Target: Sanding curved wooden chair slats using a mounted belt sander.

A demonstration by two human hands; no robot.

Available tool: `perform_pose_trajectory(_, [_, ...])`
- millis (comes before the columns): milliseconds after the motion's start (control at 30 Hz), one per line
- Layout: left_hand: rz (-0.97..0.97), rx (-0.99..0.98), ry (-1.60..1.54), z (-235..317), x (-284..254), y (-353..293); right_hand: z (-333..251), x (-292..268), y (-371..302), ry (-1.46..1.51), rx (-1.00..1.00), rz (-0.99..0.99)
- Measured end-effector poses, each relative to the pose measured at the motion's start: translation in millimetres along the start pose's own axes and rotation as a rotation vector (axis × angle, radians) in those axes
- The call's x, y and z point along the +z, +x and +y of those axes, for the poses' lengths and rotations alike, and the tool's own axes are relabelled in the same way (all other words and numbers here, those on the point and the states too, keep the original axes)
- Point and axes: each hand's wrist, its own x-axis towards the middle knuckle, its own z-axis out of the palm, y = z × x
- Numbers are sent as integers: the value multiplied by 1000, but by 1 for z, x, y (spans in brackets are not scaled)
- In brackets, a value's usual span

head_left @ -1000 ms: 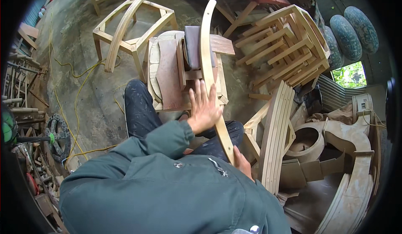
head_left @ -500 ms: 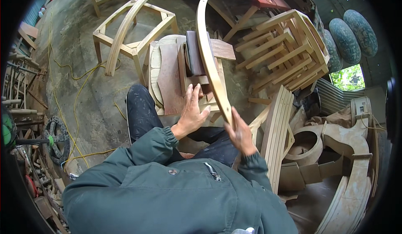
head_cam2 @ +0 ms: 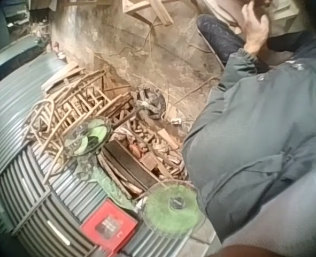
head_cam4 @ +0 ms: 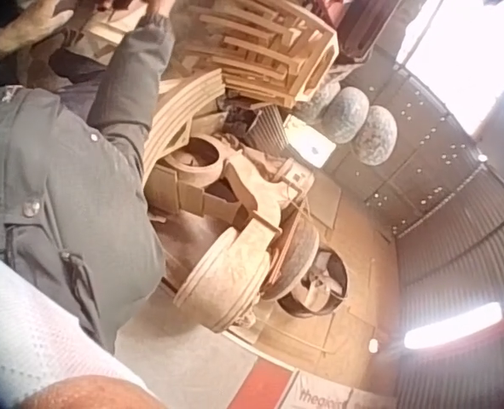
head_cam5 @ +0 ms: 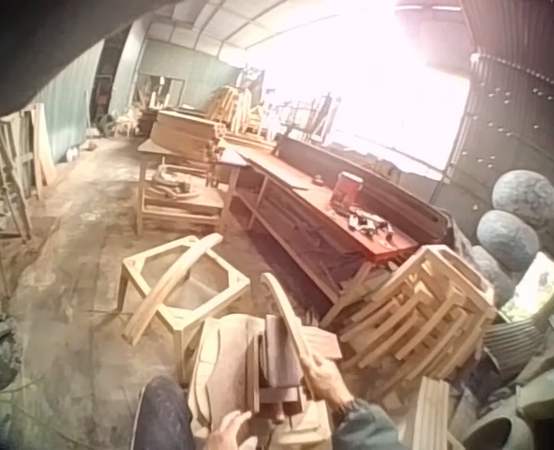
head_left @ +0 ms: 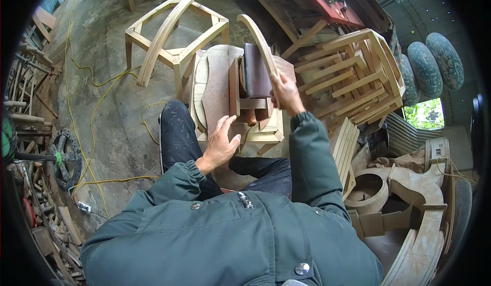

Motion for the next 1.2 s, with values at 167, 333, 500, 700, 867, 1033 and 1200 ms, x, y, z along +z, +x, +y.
perform_pose_trajectory(167, [-84, -17, -145, 27, 7, -8, 72, -11, -146, -189, -233, 147])
perform_pose_trajectory(333, [-245, -356, -856, 38, 38, 10, 61, -37, -352, -231, -79, 128])
perform_pose_trajectory(500, [-407, -424, -1495, 98, 44, 40, 48, -81, -509, -86, 277, 104])
perform_pose_trajectory(700, [-520, -332, -1639, 136, 54, 30, 42, -92, -607, 223, 427, 188])
perform_pose_trajectory(867, [-535, -368, -1380, 136, 63, 33, 33, -68, -545, 349, 368, 160])
perform_pose_trajectory(1033, [-571, -531, -1158, 102, 51, 24, 29, -34, -420, 432, 279, 100])
perform_pose_trajectory(1200, [-392, -587, -1222, 56, 12, 10, 35, 5, -270, 743, 350, 22])
